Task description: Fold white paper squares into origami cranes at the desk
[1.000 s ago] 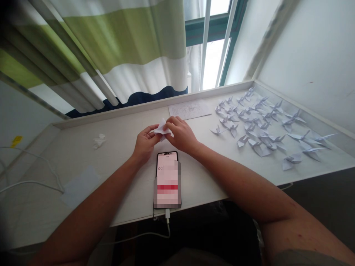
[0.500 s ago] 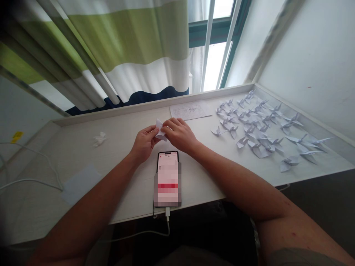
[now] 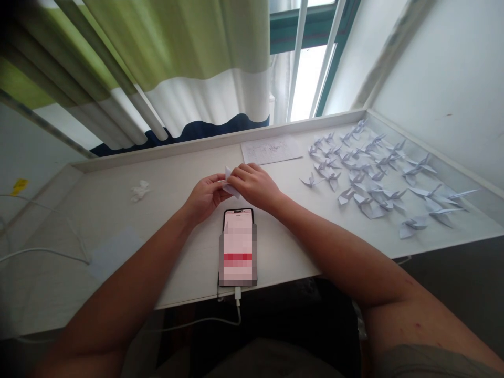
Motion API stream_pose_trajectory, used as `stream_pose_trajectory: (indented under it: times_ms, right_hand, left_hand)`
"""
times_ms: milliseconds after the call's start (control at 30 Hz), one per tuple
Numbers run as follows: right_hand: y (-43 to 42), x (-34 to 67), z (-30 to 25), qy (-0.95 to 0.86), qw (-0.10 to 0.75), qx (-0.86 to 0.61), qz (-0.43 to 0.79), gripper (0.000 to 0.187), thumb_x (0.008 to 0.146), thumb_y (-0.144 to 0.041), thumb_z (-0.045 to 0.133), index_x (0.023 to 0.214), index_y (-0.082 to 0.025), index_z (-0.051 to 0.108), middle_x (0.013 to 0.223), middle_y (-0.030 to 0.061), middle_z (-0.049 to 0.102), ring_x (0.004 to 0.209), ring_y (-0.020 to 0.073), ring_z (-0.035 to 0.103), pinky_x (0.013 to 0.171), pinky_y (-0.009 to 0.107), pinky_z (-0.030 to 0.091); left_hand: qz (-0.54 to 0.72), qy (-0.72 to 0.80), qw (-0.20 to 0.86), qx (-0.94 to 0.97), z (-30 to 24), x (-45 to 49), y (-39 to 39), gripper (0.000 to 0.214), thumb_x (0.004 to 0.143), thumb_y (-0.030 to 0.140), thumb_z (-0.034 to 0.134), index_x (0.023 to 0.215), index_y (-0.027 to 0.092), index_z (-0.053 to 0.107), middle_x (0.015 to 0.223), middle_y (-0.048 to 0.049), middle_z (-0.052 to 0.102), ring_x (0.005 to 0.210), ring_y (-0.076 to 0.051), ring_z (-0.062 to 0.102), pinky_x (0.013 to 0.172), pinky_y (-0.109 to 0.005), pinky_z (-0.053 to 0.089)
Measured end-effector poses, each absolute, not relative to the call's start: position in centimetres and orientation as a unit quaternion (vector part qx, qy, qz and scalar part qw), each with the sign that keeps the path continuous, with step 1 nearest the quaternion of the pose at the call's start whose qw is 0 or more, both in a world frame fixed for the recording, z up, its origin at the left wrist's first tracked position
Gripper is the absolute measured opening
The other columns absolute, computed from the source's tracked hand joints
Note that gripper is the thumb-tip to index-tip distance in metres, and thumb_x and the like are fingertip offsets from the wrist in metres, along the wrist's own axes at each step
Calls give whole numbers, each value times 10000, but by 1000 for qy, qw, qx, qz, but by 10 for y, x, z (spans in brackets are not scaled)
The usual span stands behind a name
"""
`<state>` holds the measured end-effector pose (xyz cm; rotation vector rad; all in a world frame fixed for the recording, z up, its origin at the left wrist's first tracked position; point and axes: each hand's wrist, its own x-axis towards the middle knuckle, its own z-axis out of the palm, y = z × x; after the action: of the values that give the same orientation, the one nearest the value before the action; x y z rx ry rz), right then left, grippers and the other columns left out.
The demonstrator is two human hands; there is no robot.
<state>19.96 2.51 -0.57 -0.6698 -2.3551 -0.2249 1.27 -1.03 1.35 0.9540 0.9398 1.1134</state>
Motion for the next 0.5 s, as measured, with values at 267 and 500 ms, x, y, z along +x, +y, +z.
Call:
stream_pose_trajectory:
  times_ms: [267, 500]
  right_hand:
    - [21, 198, -4, -851, 400, -335, 55, 159, 1050, -245, 608, 1184, -206, 684, 1083, 93, 720, 972, 243, 634, 832, 375, 495]
    - [19, 195, -6, -803, 423, -389, 159, 288, 926, -231, 737, 1203, -202, 664, 999, 61, 738, 910, 230, 688, 834, 386, 549]
  left_hand:
    - [472, 377, 649, 463, 13, 11, -10, 212, 881, 310, 704, 955, 117, 749, 904, -88, 790, 801, -181, 747, 885, -359, 615]
    - [488, 454, 558, 494, 3, 13, -8, 206, 790, 309, 806, 927, 159, 772, 858, -43, 767, 802, -167, 707, 864, -331, 590]
